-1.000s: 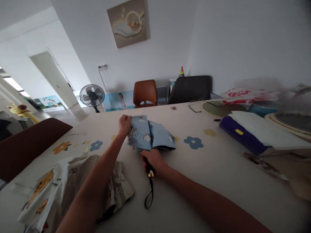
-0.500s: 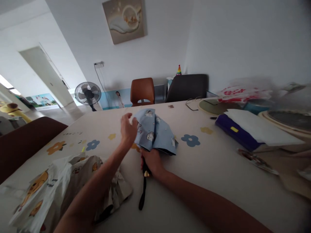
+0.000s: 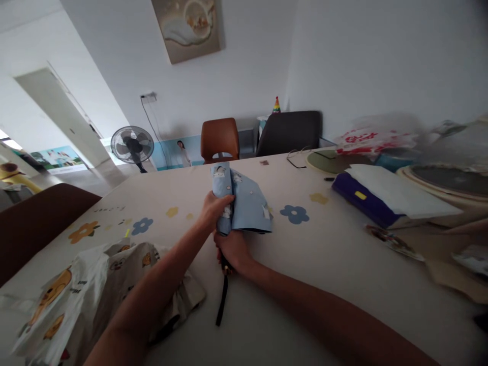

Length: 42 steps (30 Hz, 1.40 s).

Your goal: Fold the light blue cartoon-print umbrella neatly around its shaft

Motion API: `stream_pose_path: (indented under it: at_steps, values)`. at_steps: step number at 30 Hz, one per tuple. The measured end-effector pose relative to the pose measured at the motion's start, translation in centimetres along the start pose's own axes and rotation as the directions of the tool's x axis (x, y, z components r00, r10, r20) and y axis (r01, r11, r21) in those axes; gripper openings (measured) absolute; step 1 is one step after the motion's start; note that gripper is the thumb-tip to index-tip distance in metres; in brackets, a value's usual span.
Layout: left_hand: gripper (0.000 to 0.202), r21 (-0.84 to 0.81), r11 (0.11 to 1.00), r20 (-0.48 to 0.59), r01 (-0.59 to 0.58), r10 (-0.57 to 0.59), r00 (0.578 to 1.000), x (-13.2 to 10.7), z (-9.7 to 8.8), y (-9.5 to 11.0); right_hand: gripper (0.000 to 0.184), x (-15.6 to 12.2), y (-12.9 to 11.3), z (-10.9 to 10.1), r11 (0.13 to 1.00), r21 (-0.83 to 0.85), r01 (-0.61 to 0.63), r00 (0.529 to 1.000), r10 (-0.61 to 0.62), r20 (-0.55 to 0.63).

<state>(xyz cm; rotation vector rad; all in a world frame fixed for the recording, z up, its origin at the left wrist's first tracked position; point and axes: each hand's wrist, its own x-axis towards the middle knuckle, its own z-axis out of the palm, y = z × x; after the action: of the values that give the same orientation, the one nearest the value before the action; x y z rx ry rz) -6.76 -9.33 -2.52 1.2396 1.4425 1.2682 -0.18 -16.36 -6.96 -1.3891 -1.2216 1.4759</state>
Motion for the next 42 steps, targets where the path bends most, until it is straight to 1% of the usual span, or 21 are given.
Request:
stream_pose_path:
  at_steps: [3,6,9,11,12,15,17,18,22,25,28,30,32,33,34,35,36,37,39,41,42]
  values:
    - [0.021,0.027,0.999,-0.008,-0.046,0.046,0.999,-0.4,-0.1,0.2,0.023,-0.2,-0.3,0.0,0.998,0.055,-0.025,0.998,0.022,0.055]
    - [0.017,0.017,0.995,-0.023,-0.098,0.098,0.995,-0.7,-0.2,0.4,0.024,-0.1,-0.4,0.0,0.984,0.173,-0.052,0.990,0.028,0.136]
    - [0.016,0.033,0.994,-0.049,-0.104,0.106,0.993,-0.5,-0.4,0.6,0.019,0.3,-0.1,-0.2,0.938,0.313,-0.151,0.972,0.083,0.222]
    - [0.018,0.041,0.995,-0.057,-0.093,0.095,0.994,-0.3,-0.6,0.6,0.014,0.6,0.1,-0.6,0.885,0.402,-0.237,0.940,0.105,0.325]
    - [0.019,0.039,0.995,-0.052,-0.092,0.094,0.994,-0.2,-0.6,0.6,0.012,0.8,0.2,-0.9,0.855,0.446,-0.263,0.919,0.081,0.386]
    - [0.021,0.032,0.995,-0.029,-0.099,0.100,0.995,0.0,-0.9,0.5,0.020,1.1,0.3,-1.8,0.776,0.555,-0.299,0.841,-0.061,0.538]
    - [0.021,0.021,0.995,-0.019,-0.102,0.103,0.995,0.0,-1.0,0.5,0.026,1.2,0.4,-2.1,0.757,0.577,-0.306,0.805,-0.118,0.582]
    - [0.020,0.014,0.995,-0.014,-0.101,0.101,0.995,0.0,-1.0,0.5,0.026,1.3,0.4,-2.1,0.760,0.577,-0.300,0.806,-0.121,0.580]
    - [0.022,-0.015,0.996,0.011,-0.085,0.085,0.996,-0.3,-1.0,0.6,0.019,1.1,0.3,-1.7,0.777,0.584,-0.237,0.861,-0.111,0.497]
    - [0.026,-0.032,0.997,0.007,-0.068,0.068,0.998,-0.5,-0.7,0.6,0.016,0.8,0.1,-1.5,0.823,0.504,-0.263,0.871,-0.022,0.491]
    - [0.028,-0.033,0.999,0.006,-0.041,0.042,0.999,-0.5,-0.4,0.4,0.014,0.4,-0.2,-1.3,0.890,0.394,-0.229,0.919,0.065,0.388]
    - [0.033,-0.017,0.999,0.035,-0.038,0.038,0.999,-0.1,-0.5,0.3,0.015,0.2,-0.2,-1.1,0.909,0.381,-0.167,0.948,0.042,0.315]
    - [0.043,0.028,0.998,-0.001,-0.063,0.063,0.998,0.9,-1.1,0.2,0.017,0.2,-0.1,-0.8,0.918,0.366,-0.154,0.951,0.037,0.306]
    - [0.049,0.074,0.993,-0.067,-0.090,0.095,0.993,1.4,-1.6,0.1,0.018,0.2,-0.1,-0.7,0.920,0.354,-0.166,0.949,0.050,0.312]
    - [0.053,0.144,0.981,-0.154,-0.130,0.152,0.976,2.0,-2.2,0.2,0.020,0.2,0.0,-0.5,0.921,0.345,-0.182,0.945,0.067,0.321]
    - [0.056,0.233,0.956,-0.238,-0.180,0.236,0.942,2.4,-2.8,0.3,0.021,0.3,0.0,-0.5,0.919,0.339,-0.200,0.941,0.084,0.329]
    - [0.054,0.331,0.912,-0.280,-0.242,0.340,0.898,2.7,-3.3,0.5,0.023,0.4,0.0,-0.4,0.916,0.336,-0.218,0.937,0.100,0.334]
    - [0.050,0.423,0.854,-0.276,-0.304,0.441,0.854,2.7,-3.6,0.8,0.023,0.5,0.0,-0.4,0.913,0.338,-0.229,0.937,0.113,0.330]
    - [0.037,0.546,0.721,-0.136,-0.427,0.579,0.804,1.9,-3.4,1.6,0.024,0.7,0.0,-0.3,0.909,0.344,-0.234,0.944,0.128,0.303]
    - [0.029,0.586,0.604,0.112,-0.541,0.600,0.792,0.2,-1.8,2.4,0.025,0.8,0.0,-0.4,0.915,0.332,-0.231,0.944,0.128,0.304]
    - [0.031,0.591,0.532,0.260,-0.607,0.586,0.767,-0.8,-0.7,2.7,0.025,0.8,0.0,-0.5,0.922,0.323,-0.214,0.943,0.108,0.316]
